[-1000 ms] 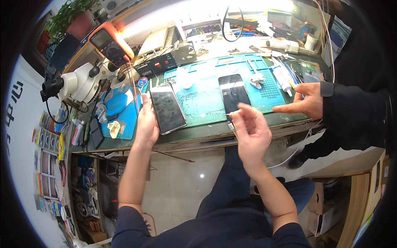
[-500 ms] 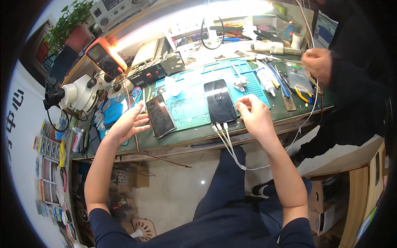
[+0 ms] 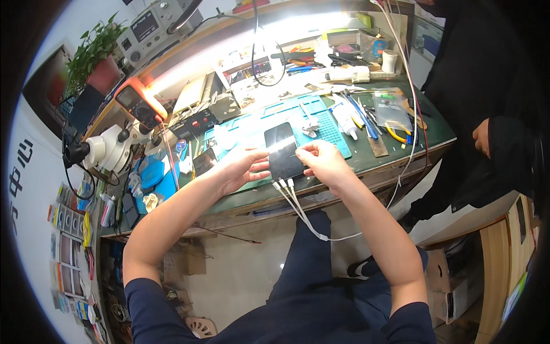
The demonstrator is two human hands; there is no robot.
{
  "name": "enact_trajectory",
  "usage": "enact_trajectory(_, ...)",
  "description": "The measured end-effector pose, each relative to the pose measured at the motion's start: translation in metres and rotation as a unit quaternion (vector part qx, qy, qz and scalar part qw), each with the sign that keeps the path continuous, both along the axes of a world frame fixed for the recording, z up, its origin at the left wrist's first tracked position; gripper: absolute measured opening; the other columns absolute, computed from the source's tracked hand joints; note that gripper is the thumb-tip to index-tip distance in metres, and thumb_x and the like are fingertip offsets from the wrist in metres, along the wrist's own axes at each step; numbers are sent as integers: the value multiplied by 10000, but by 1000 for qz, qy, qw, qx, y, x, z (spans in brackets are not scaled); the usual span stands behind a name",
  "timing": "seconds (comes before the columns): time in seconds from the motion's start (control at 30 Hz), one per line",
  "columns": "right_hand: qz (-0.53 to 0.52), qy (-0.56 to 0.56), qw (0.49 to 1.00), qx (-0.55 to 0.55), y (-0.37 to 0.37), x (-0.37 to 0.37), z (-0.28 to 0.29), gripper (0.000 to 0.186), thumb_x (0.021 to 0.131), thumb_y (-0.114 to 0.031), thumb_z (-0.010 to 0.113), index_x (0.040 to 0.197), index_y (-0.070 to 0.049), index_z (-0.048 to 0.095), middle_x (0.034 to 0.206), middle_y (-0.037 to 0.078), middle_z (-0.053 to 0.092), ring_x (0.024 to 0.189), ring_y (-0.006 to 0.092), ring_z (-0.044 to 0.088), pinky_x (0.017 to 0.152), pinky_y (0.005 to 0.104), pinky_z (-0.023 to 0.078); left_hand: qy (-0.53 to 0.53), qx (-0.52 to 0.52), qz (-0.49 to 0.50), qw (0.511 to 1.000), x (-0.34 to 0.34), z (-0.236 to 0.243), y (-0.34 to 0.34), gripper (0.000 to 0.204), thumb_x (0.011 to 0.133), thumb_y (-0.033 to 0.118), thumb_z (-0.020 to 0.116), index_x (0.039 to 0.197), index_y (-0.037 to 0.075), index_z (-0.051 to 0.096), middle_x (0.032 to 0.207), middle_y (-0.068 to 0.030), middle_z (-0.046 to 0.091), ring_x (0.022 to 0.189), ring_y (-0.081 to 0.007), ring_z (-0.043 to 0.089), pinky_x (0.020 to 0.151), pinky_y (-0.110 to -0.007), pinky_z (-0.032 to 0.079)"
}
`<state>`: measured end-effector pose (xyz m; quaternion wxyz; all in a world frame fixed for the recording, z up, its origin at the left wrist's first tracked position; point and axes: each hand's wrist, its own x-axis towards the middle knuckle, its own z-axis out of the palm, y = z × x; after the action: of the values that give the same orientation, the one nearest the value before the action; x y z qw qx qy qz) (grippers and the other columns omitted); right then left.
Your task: The person applies adhesive to the internal frame of a disassembled smartphone, then places the back cover onto the device and presses it into place. They wipe the exterior with a cloth, connect a charging cable, and test the screen by tapping it. The person then handles a second smartphone, connecting it to a cable and inspecting its screen and back.
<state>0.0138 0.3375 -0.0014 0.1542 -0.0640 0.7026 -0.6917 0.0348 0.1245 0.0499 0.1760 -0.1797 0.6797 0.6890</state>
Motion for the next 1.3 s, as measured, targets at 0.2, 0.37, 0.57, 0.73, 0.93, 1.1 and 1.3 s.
enact_trajectory(0.2,31,41,998,36,-12,-10,-10,259,902,-221,691,1025,4,721,881,56,706,773,118,621,690,282,495,-44,-43,6,998,-20,-13,-9,310,902,247,763,1108,88,594,969,4,622,866,-76,607,687,-237,526)
enact_trajectory(0.37,15,58,998,11,-17,5,-14,263,865,-231,714,962,12,739,815,96,728,734,145,663,690,313,521,21,-92,26,995,-12,-18,-1,423,905,266,757,1205,28,578,1110,-73,657,962,-125,647,745,-278,547)
enact_trajectory(0.57,0,129,991,-45,-13,23,-24,274,898,-223,703,1046,6,712,919,114,742,815,168,693,757,317,539,118,-8,-33,992,10,0,11,386,928,156,712,1252,-1,575,1099,-86,687,948,-145,681,784,-310,586)
enact_trajectory(0.73,-34,154,985,-63,34,62,-7,171,962,-124,648,1071,5,670,1002,65,713,916,126,681,760,261,544,312,-43,-85,945,59,-7,15,350,956,57,651,1284,-39,573,1116,-64,697,940,-94,658,842,-264,550)
enact_trajectory(0.93,-147,243,955,-81,67,92,38,106,940,-33,658,1034,-1,696,904,47,707,816,112,687,671,235,525,383,-349,-194,833,113,-1,43,393,883,117,675,1262,46,600,842,-161,694,659,-297,679,620,-358,531)
enact_trajectory(1.1,-117,441,889,39,69,101,50,144,884,29,686,1014,-9,735,906,91,690,780,160,688,657,251,530,415,-395,-238,784,126,-6,58,365,893,106,674,1251,73,619,828,-148,698,693,-310,685,622,-362,537)
enact_trajectory(1.3,-105,449,886,57,70,106,48,141,880,20,693,1011,-16,729,903,98,699,770,186,680,673,269,532,434,-402,-258,764,130,-10,59,352,898,131,664,1247,109,627,829,-139,698,711,-329,678,627,-393,540)
